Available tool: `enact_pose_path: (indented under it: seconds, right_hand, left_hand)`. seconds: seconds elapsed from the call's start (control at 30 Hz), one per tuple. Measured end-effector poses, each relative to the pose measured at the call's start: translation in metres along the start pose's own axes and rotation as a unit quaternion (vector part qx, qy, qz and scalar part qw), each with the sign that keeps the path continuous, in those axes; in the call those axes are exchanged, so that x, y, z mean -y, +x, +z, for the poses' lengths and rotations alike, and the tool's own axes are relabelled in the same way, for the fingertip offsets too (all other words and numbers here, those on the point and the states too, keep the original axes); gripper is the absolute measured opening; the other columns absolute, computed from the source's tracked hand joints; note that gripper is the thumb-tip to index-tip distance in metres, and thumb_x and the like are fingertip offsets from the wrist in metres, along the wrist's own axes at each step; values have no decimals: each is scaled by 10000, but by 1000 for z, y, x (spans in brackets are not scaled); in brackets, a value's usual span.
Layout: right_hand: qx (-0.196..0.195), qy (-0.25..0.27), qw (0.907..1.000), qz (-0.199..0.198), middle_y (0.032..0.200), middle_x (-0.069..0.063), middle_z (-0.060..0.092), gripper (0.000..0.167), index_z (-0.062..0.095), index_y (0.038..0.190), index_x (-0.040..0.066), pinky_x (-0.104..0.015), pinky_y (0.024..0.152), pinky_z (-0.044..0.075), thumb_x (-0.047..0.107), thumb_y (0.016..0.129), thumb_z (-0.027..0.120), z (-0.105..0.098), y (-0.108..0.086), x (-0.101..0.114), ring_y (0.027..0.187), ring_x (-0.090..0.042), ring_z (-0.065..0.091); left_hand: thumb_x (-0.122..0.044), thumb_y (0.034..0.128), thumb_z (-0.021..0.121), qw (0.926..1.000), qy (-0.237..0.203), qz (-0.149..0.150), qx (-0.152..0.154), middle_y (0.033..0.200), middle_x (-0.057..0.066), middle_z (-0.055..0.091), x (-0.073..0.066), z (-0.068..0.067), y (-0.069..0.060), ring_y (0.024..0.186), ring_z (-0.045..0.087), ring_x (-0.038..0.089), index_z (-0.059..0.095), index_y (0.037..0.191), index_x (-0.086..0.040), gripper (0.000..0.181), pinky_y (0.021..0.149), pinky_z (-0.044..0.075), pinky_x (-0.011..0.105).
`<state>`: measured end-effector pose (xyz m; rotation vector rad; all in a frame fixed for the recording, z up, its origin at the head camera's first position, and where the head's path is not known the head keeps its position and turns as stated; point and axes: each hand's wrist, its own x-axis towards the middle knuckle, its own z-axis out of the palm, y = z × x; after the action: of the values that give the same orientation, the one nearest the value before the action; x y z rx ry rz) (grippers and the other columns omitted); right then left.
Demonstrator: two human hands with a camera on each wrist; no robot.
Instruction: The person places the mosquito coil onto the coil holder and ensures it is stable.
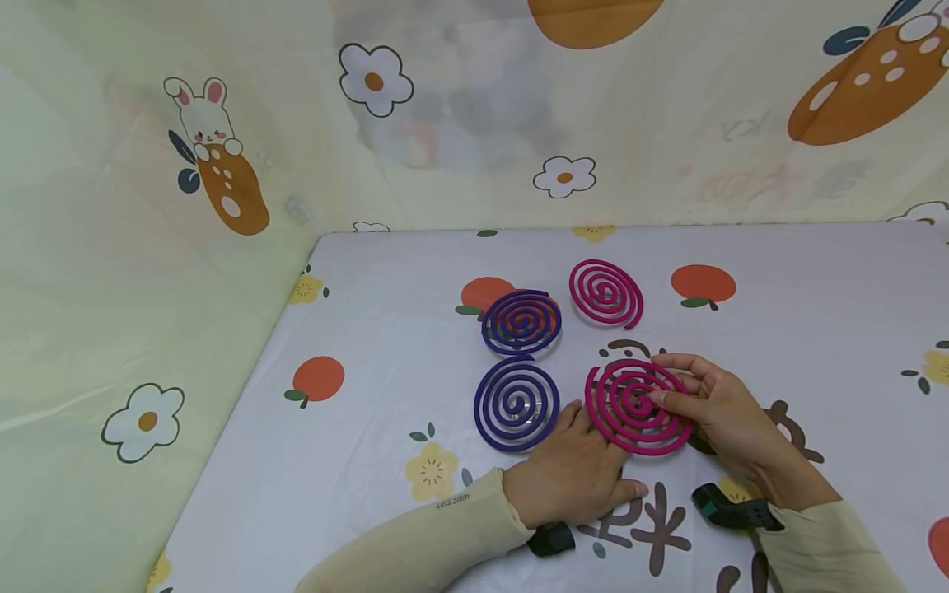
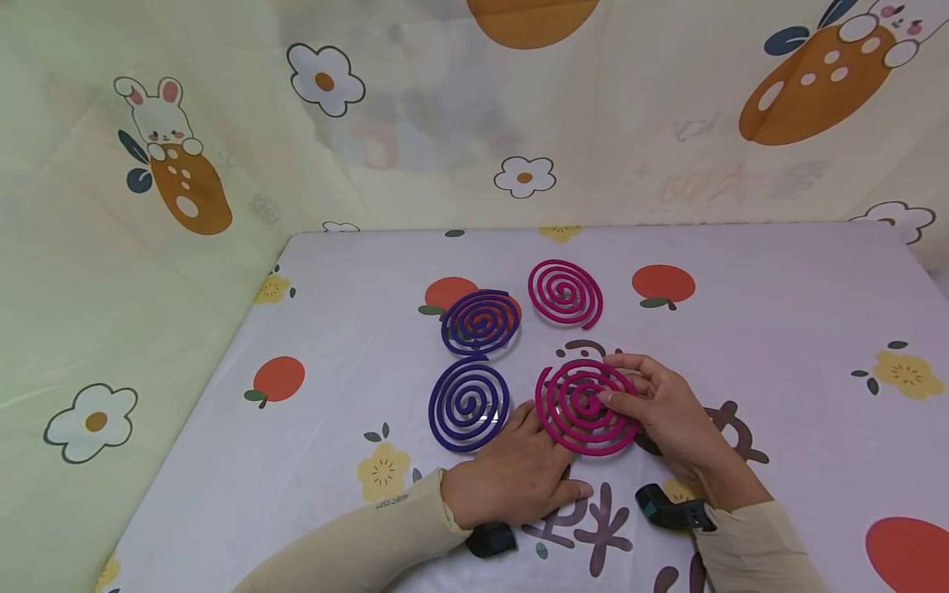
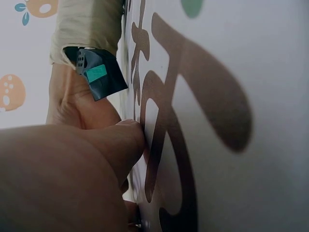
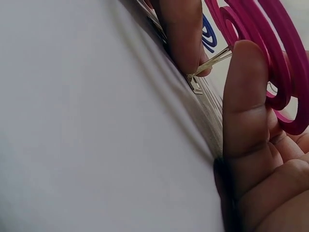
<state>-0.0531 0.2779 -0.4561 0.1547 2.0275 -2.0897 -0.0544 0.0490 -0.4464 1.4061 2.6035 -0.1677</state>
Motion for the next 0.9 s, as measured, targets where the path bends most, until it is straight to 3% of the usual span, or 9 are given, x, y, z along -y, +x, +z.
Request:
enact_pose_path:
  seconds: [0.5,0.9]
  right_hand:
    - [-16,-112,9999,29,1060,9,760,436,490,1396,91,-280,796,616,131,1014,697,-1,0,-1,931,-116,753]
    - [-55,265,9996,-23,1032,6,768,398,516,1373,103,-276,769,618,59,1013,678,-3,-1,-3,904,-119,762]
  left_hand:
    - [-656,1050,391,9999,-91,11,135,1730,10,222,1,0,1,1574,168,243,145,1688,-200,822,1261,213,430]
    - [-653,1058,364,9999,12,81,63,1719,30,257,2,0,-1,1563,220,270,159,1685,-165,820,1253,230,438]
